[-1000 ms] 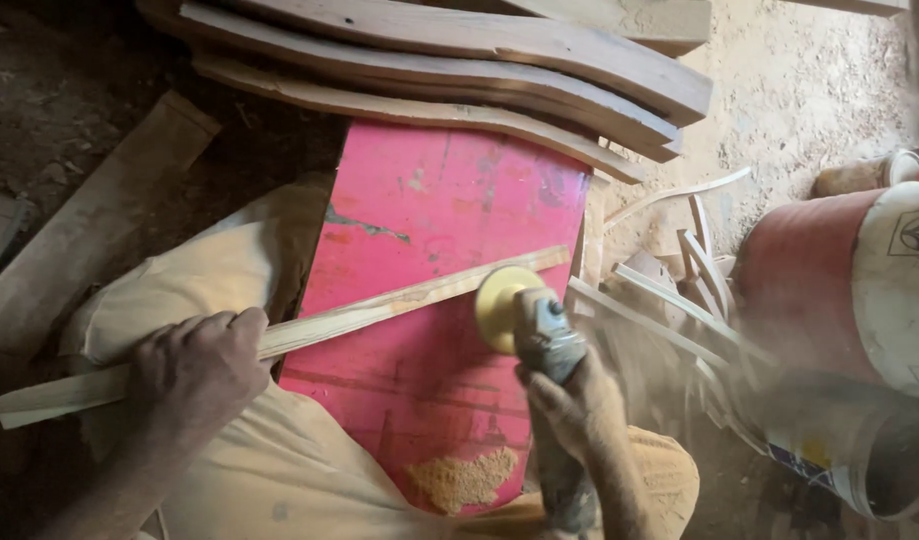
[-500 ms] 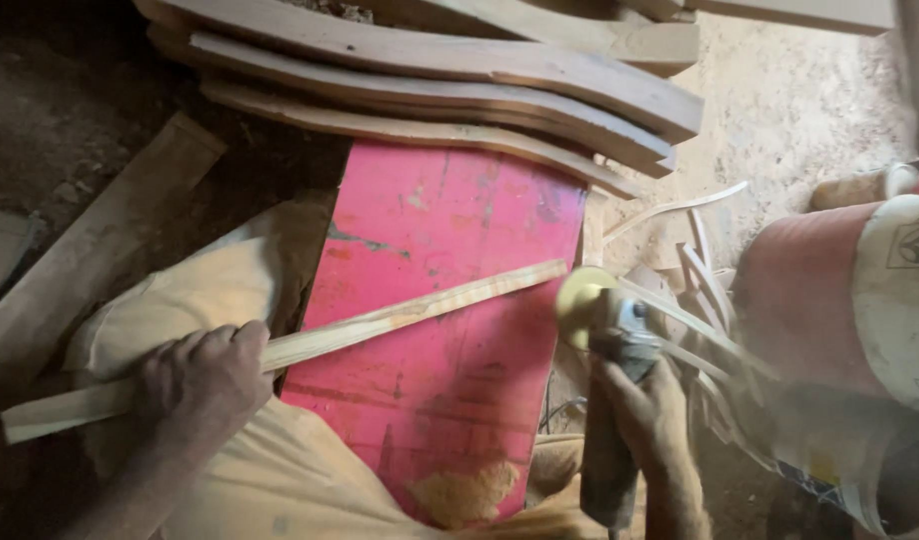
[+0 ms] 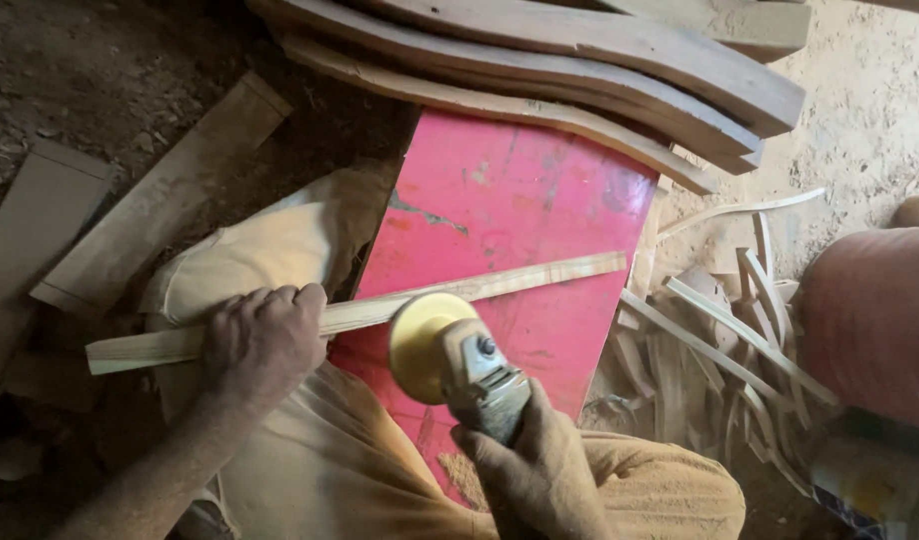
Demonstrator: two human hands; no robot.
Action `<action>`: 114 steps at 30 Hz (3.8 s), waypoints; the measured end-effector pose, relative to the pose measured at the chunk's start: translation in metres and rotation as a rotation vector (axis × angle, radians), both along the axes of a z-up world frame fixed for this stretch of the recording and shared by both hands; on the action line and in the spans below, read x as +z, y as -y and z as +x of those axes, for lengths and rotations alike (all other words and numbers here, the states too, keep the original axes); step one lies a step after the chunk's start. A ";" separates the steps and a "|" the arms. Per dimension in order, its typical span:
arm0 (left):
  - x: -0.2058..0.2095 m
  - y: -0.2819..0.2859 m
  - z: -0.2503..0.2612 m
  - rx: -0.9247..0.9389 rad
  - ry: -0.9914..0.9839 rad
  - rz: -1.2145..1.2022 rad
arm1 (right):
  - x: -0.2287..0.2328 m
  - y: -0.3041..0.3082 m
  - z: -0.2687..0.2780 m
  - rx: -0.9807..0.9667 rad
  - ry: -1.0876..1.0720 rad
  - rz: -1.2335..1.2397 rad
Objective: Using a handheld power sander to smooth the surface of a curved wooden chair leg or frame component.
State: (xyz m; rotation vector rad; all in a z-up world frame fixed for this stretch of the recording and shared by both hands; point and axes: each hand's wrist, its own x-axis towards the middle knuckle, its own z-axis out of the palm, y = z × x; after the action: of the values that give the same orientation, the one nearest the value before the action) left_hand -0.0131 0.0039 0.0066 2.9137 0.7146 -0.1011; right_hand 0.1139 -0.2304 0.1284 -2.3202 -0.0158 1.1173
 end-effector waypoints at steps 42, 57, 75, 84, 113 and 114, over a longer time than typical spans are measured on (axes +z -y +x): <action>-0.008 -0.004 -0.003 0.025 -0.079 -0.041 | -0.054 0.051 0.048 0.081 0.249 -0.132; -0.008 -0.005 -0.002 0.037 -0.083 -0.098 | -0.076 0.111 0.117 -0.041 0.418 -0.288; -0.011 -0.001 -0.005 0.073 -0.166 -0.036 | -0.073 0.116 0.109 -0.096 0.372 -0.357; -0.016 -0.003 -0.008 0.086 -0.210 -0.067 | -0.086 0.133 0.120 -0.063 0.416 -0.252; -0.009 0.002 -0.001 0.122 -0.234 -0.070 | -0.066 0.112 0.108 0.001 0.367 -0.359; -0.012 0.002 -0.003 0.110 -0.201 -0.046 | -0.067 0.108 0.100 0.020 0.355 -0.298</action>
State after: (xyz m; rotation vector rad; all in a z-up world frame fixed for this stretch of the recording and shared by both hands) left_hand -0.0157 0.0021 -0.0049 2.8395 0.8891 -0.3979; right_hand 0.2140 -0.3381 0.0611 -2.7648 -0.0052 0.7430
